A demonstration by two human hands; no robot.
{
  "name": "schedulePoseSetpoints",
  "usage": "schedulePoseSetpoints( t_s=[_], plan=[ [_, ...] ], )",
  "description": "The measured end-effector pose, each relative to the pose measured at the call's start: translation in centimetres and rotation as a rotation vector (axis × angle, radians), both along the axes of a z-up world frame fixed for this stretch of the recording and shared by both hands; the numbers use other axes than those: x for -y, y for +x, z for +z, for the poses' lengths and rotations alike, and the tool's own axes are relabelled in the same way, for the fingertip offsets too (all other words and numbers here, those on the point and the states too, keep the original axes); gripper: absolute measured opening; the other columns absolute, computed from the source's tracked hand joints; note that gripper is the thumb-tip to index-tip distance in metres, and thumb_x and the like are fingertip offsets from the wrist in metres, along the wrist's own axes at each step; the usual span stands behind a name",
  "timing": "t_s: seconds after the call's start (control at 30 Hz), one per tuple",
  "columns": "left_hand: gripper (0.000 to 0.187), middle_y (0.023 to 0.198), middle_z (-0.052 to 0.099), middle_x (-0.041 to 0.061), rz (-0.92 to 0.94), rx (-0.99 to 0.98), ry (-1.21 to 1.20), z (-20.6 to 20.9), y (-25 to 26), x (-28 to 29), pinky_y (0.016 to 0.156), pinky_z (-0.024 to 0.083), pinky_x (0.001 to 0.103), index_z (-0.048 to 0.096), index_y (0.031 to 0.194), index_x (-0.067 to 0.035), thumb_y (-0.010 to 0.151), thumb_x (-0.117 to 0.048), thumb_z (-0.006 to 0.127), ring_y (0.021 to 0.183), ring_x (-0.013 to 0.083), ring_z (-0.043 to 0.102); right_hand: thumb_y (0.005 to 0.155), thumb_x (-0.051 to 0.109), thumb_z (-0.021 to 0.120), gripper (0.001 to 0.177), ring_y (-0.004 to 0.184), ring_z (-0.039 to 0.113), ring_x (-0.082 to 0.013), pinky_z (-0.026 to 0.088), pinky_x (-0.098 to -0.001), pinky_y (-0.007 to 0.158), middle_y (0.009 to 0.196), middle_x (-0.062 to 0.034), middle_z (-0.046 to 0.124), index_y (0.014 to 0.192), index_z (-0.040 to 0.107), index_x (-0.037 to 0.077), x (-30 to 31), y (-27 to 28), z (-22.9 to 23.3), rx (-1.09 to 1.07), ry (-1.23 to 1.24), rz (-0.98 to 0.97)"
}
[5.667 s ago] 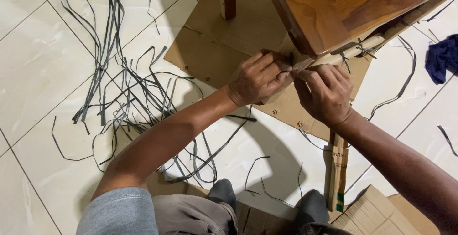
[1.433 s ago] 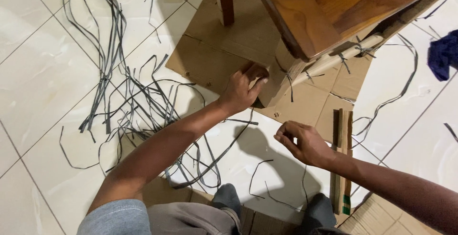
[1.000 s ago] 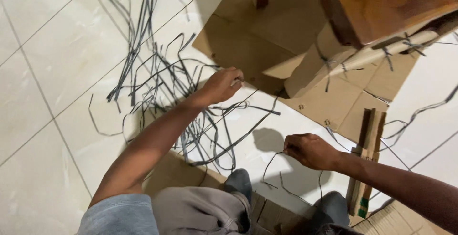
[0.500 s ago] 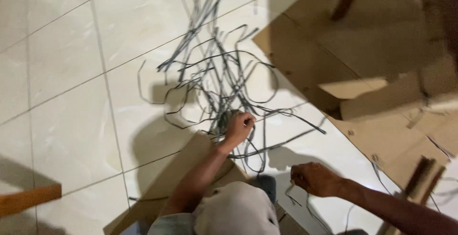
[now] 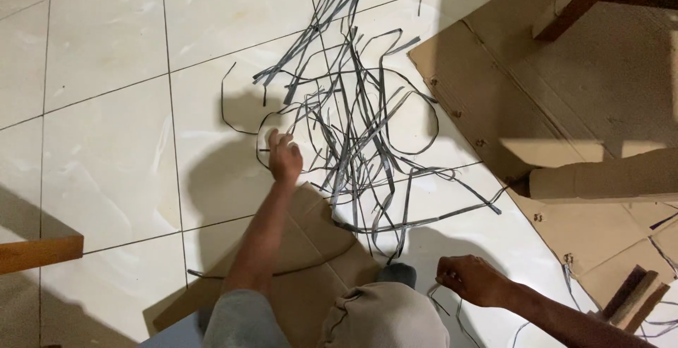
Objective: Wrapping the legs of a wooden table with cardboard and securing them with plastic binding strips
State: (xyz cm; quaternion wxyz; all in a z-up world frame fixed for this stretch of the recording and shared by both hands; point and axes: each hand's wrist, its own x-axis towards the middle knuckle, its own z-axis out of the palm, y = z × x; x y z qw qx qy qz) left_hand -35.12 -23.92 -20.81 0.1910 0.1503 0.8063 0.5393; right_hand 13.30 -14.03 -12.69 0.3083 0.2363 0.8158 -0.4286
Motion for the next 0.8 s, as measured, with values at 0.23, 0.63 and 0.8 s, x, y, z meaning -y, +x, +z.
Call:
schedulePoseSetpoints(
  t_s=[0.23,0.63,0.8],
  plan=[
    [0.032,0.137,0.062,0.015,-0.312,-0.358,-0.513,-0.1,-2.8,0.1,0.109,0.050,0.036,0.065,0.129,0.003,0.099,-0.008,0.060,0.121,0.0259,0.063,0.101,0.041,0.060,0.018,0.087,0.075,-0.0053,0.061,-0.0264,0.082,0.096,0.0110,0.078,0.104,0.071,0.028,0.0,0.1,0.6,0.097,0.014,-0.025],
    [0.043,0.074,0.072,0.012,-0.225,0.107,0.181,13.4,5.4,-7.7,0.060,0.055,0.027,0.075,0.110,-0.002,0.074,-0.020,0.091,0.063,0.0142,0.067,0.094,0.020,0.063,0.013,0.076,0.080,-0.0274,0.062,-0.0413,0.077,0.079,-0.0068,0.081,0.095,0.075,0.015,-3.0,0.4,3.3,-0.292,0.039,-0.257],
    [0.042,0.092,0.075,0.016,-0.413,0.342,0.288,21.6,11.9,-12.1,0.075,0.060,0.029,0.072,0.115,-0.003,0.077,-0.011,0.088,0.078,0.0169,0.071,0.095,0.020,0.064,0.014,0.076,0.074,-0.0288,0.059,-0.0459,0.078,0.073,-0.0131,0.077,0.096,0.073,0.009,-5.3,-1.3,8.6,-0.487,-0.041,-0.660]
  ],
)
